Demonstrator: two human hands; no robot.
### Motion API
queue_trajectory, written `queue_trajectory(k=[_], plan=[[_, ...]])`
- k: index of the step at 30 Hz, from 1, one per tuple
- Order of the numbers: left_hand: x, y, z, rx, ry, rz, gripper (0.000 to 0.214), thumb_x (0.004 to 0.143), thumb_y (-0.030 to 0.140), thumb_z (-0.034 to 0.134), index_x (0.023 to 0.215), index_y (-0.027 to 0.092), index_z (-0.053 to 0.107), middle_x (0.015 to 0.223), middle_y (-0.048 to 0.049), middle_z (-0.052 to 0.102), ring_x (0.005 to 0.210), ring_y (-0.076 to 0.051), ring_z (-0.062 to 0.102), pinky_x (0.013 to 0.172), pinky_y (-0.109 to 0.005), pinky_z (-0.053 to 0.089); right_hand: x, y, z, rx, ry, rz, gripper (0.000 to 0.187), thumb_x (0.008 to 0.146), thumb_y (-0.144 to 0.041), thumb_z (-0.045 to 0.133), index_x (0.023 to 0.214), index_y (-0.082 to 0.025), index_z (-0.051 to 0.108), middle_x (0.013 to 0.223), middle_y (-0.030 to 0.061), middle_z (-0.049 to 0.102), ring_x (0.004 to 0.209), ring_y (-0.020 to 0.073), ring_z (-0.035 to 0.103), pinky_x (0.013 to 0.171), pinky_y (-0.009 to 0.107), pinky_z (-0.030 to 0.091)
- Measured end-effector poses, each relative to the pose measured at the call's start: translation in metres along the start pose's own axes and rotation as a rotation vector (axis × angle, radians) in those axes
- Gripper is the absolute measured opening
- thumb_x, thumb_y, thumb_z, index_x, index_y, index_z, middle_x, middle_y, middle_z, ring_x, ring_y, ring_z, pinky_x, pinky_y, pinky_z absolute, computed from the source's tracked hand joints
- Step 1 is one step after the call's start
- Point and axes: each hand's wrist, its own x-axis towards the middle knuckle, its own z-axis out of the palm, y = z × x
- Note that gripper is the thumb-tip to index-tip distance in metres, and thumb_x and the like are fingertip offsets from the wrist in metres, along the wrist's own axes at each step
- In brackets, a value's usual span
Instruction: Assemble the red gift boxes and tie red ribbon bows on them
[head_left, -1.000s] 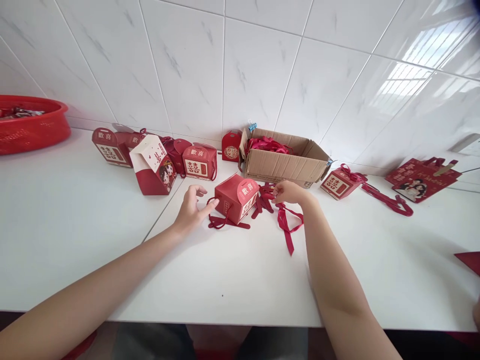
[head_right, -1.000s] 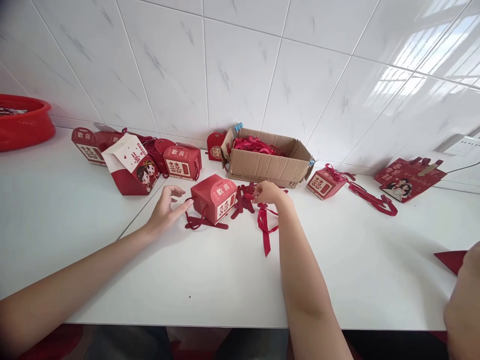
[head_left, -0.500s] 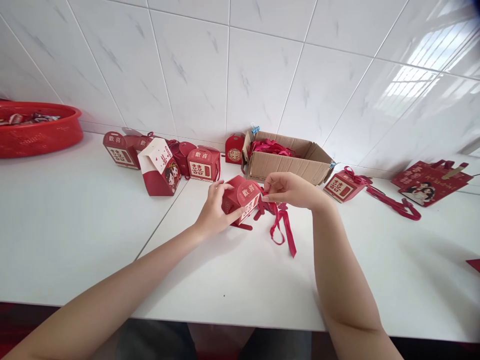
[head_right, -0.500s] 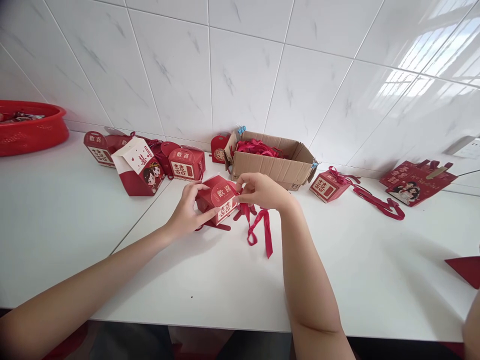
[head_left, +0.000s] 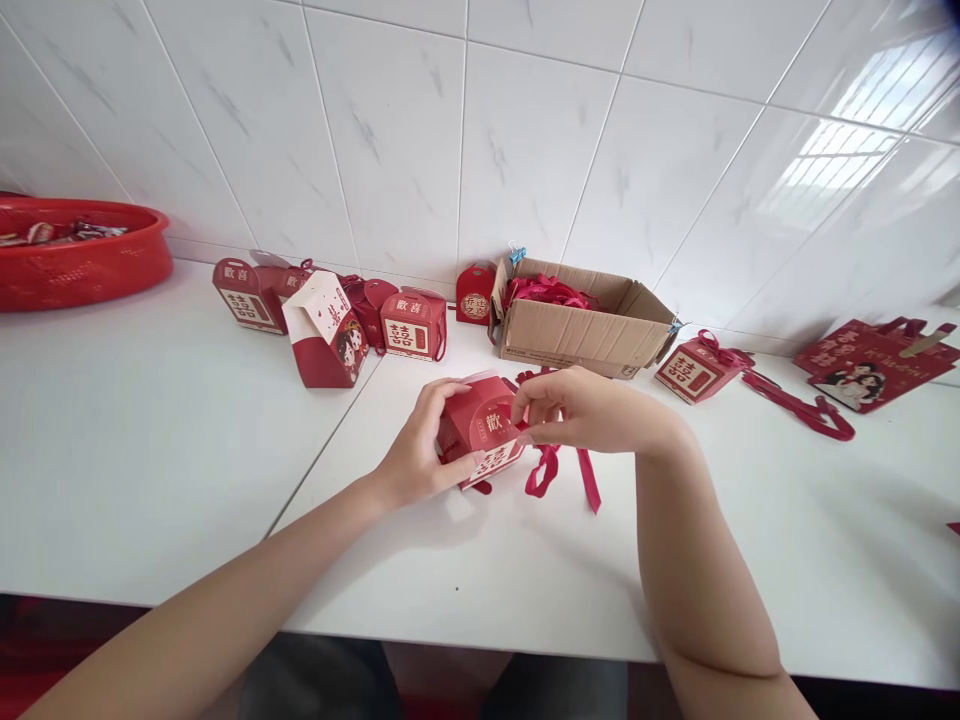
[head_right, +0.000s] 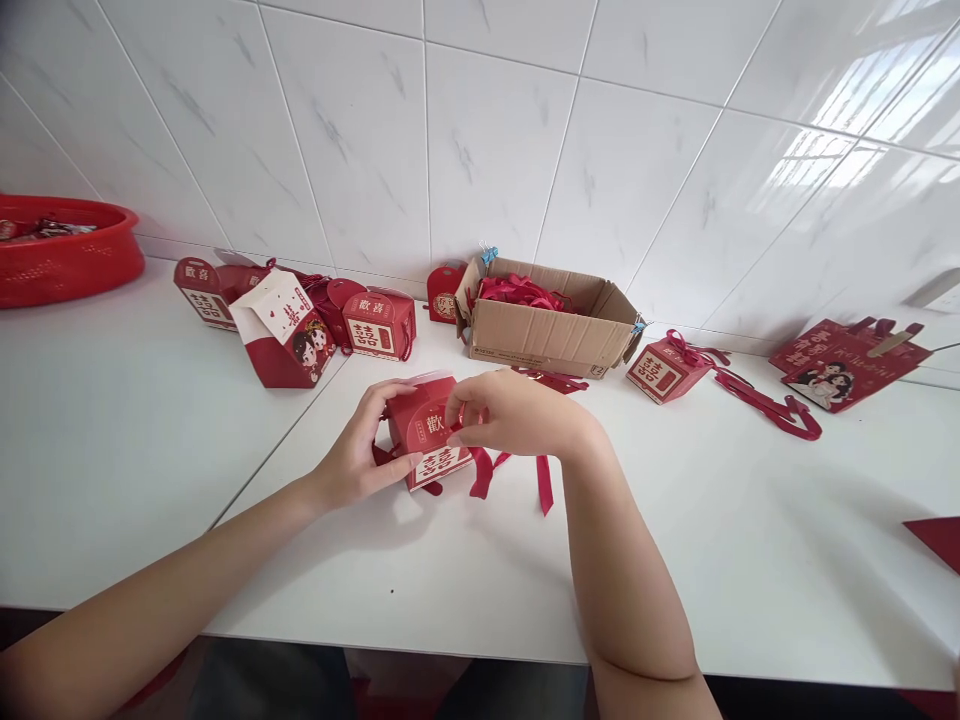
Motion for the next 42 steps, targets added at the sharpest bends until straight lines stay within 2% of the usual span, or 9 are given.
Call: queue_trajectory(k=[8,14,27,31,34,42], plan=[[-0.002,0.004,0.001,0.001,-0.001,-0.014,0.063,0.074,0.037,0.073,0.126,0.028,0.039,0.132,-0.0118,0.040,0.121,-0.031,0.049,0.095,-0.047,0.050,-0.001,0.002,0.000,-0.055,-0.016,0.013,0.010,0.080,-0.030,0.062,0.082,-0.021,0.065,0.079,0.0008,0.067,0.065,0.0129,0.057,0.054,0.024,0.039],[-0.004,-0.001,0.003,0.003,0.005,0.026,0.067,0.073,0.039,0.073,0.129,0.028,0.038,0.134,-0.0123,0.040,0.125,-0.033,0.046,0.097,-0.048,0.049,-0.001,0.000,0.002,0.018,0.021,0.016,0.006,0.080,-0.027,0.062,0.081,-0.021,0.063,0.074,-0.0005,0.066,0.064,0.0125,0.057,0.054,0.024,0.041],[-0.005,0.002,0.004,0.000,-0.003,0.053,0.068,0.073,0.040,0.073,0.130,0.027,0.039,0.134,-0.0129,0.039,0.127,-0.033,0.045,0.100,-0.049,0.047,0.009,0.005,0.006,0.064,0.005,0.030,0.007,0.079,-0.025,0.062,0.082,-0.021,0.068,0.082,0.0009,0.071,0.072,0.0150,0.063,0.060,0.025,0.045],[-0.005,0.003,0.003,-0.008,-0.018,0.030,0.068,0.073,0.039,0.074,0.129,0.028,0.038,0.135,-0.0129,0.038,0.127,-0.033,0.045,0.099,-0.049,0.047,0.013,0.008,0.008,0.061,0.064,0.046,0.010,0.079,-0.026,0.062,0.085,-0.023,0.069,0.082,0.0001,0.071,0.072,0.0147,0.063,0.059,0.025,0.044],[-0.005,0.003,0.003,-0.006,-0.027,0.026,0.067,0.073,0.038,0.074,0.128,0.028,0.038,0.135,-0.0129,0.038,0.127,-0.033,0.045,0.099,-0.049,0.047,0.016,0.009,0.011,0.044,0.145,0.106,0.013,0.076,-0.027,0.064,0.088,-0.024,0.061,0.078,-0.0020,0.069,0.064,0.0129,0.060,0.053,0.024,0.040],[-0.004,0.003,0.002,-0.020,-0.029,0.046,0.063,0.074,0.036,0.073,0.126,0.028,0.039,0.134,-0.0127,0.039,0.121,-0.031,0.049,0.097,-0.050,0.048,0.025,0.013,0.019,-0.153,0.265,0.149,0.026,0.069,-0.037,0.071,0.073,-0.022,0.051,0.078,-0.0009,0.060,0.069,0.0145,0.051,0.053,0.025,0.033]])
